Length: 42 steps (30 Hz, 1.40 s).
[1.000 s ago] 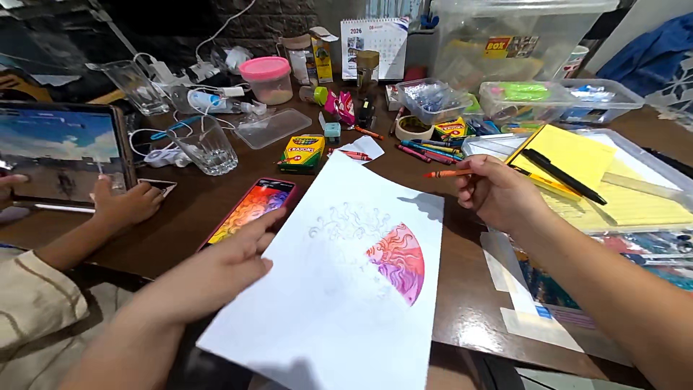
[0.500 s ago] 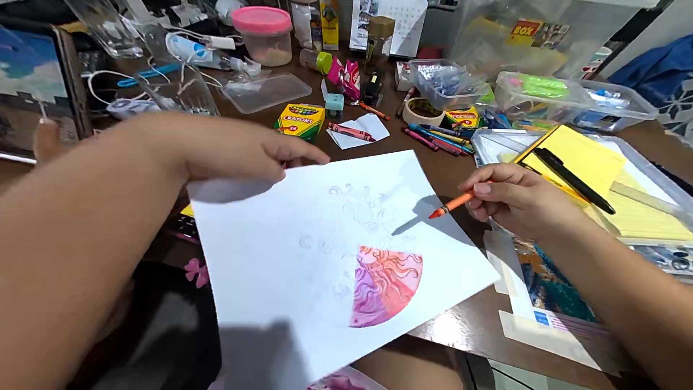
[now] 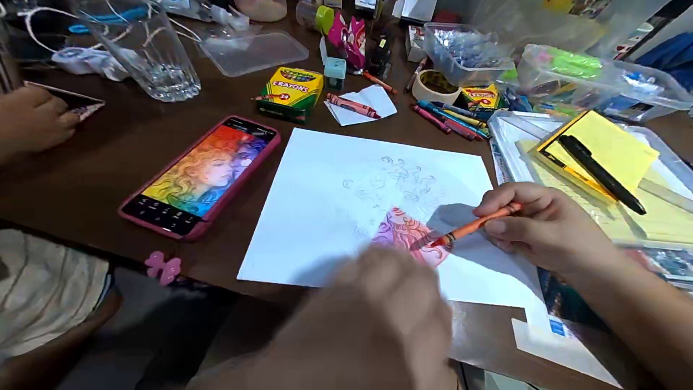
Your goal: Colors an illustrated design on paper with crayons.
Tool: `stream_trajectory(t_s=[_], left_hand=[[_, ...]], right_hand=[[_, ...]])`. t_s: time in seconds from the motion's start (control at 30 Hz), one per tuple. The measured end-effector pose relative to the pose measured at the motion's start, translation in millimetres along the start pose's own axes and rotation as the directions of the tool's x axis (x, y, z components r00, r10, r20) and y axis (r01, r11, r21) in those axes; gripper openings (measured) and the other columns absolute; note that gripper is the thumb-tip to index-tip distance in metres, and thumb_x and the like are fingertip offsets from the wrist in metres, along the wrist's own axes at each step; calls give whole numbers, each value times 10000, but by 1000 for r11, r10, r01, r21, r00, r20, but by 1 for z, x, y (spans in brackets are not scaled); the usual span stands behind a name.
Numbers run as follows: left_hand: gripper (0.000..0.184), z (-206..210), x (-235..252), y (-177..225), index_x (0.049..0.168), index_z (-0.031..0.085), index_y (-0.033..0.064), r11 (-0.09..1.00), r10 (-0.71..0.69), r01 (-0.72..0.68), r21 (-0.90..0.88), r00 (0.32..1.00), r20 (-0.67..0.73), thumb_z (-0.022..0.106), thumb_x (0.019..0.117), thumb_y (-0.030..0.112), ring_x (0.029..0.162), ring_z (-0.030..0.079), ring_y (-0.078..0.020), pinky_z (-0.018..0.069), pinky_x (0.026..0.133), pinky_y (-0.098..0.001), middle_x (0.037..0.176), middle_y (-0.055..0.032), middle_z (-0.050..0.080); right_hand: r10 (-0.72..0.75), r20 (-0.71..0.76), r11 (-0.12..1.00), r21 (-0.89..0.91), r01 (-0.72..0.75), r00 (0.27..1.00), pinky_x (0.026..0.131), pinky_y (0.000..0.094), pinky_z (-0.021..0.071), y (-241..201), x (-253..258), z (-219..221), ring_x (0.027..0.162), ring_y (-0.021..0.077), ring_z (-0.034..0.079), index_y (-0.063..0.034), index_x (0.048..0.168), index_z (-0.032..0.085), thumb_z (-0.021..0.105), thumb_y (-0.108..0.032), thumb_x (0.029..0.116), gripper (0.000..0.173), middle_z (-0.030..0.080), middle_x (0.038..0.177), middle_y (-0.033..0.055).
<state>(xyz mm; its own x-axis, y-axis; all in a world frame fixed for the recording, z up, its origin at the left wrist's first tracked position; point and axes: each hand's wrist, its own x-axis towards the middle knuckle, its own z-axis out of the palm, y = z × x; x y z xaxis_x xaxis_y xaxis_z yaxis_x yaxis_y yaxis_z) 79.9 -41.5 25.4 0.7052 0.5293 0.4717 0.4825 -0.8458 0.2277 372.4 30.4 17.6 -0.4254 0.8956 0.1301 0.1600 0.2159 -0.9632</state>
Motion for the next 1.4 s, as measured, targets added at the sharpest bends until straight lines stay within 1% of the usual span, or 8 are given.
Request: stream_trajectory(t_s=[0.07, 0.13, 0.27, 0.4, 0.53, 0.77, 0.93, 1.4], left_hand=[[321, 29, -26, 30, 1245, 679, 67, 991, -11, 14, -134, 1000, 20, 512, 1055, 265, 1234, 621, -307, 471, 1055, -438, 1263, -131, 688], [398, 49, -37, 37, 1348, 621, 87, 997, -40, 39, -63, 999, -15, 491, 1061, 330, 1322, 556, -290, 403, 1114, -419, 1373, -124, 636], [445, 52, -41, 25, 1413, 563, 129, 992, -98, 101, 73, 994, -47, 455, 1064, 384, 1295, 566, -281, 426, 1057, -411, 1393, -120, 622], [396, 41, -50, 14, 1395, 567, 174, 979, -119, 122, 166, 992, -30, 440, 1075, 371, 1263, 556, -244, 399, 1017, -386, 1372, -53, 633], [335, 39, -72, -2, 1369, 553, 207, 993, -96, 103, 52, 988, -118, 532, 1053, 316, 1286, 498, -181, 305, 1104, -355, 1358, -6, 602], [328, 62, -84, -19, 1370, 541, 219, 980, 35, 22, 196, 958, -285, 528, 1042, 200, 1303, 454, -121, 288, 1081, -276, 1410, 59, 548], [312, 75, -83, -18, 1351, 540, 246, 959, 42, 64, 275, 931, -362, 528, 1045, 306, 1275, 456, -103, 253, 1083, -264, 1367, 68, 552], [272, 79, -81, -20, 1306, 568, 235, 965, 56, 58, 256, 907, -418, 527, 1042, 285, 1234, 478, -96, 258, 1065, -259, 1318, 69, 582]], right_hand=[[-27, 11, 993, 118, 26, 1000, 475, 106, 456, 3, 5, -4, 542, -44, 536, -272, 914, 721, 750, -256, 889, 42, 662, 779, -97], [-58, 29, 965, 256, 48, 998, 475, 100, 454, 5, 10, -5, 543, -49, 528, -267, 872, 674, 674, -231, 920, 60, 619, 744, -107], [0, 54, 900, 435, -24, 999, 493, 127, 486, 3, 14, -4, 559, -19, 567, -262, 832, 611, 509, -248, 979, 180, 592, 718, -84], [-5, 85, 874, 485, -37, 996, 582, 181, 571, 7, 11, 3, 675, 33, 643, -228, 873, 596, 513, -179, 962, 131, 620, 861, -35], [-83, 129, 927, 375, 29, 988, 717, 221, 619, 6, 8, 16, 831, 50, 685, -232, 935, 630, 695, -139, 924, 114, 654, 996, -38], [-134, 163, 961, 262, 88, 977, 693, 225, 619, 11, 20, 34, 807, 61, 683, -185, 912, 599, 722, -42, 872, 192, 666, 951, -16], [-152, 133, 979, 156, 131, 979, 642, 163, 580, 11, 20, 39, 759, 34, 675, -162, 877, 587, 761, -5, 804, 245, 688, 863, -23], [-125, 174, 990, 83, 112, 977, 607, 165, 586, 8, 21, 38, 718, 32, 676, -162, 844, 597, 779, -54, 827, 212, 684, 839, -33]])
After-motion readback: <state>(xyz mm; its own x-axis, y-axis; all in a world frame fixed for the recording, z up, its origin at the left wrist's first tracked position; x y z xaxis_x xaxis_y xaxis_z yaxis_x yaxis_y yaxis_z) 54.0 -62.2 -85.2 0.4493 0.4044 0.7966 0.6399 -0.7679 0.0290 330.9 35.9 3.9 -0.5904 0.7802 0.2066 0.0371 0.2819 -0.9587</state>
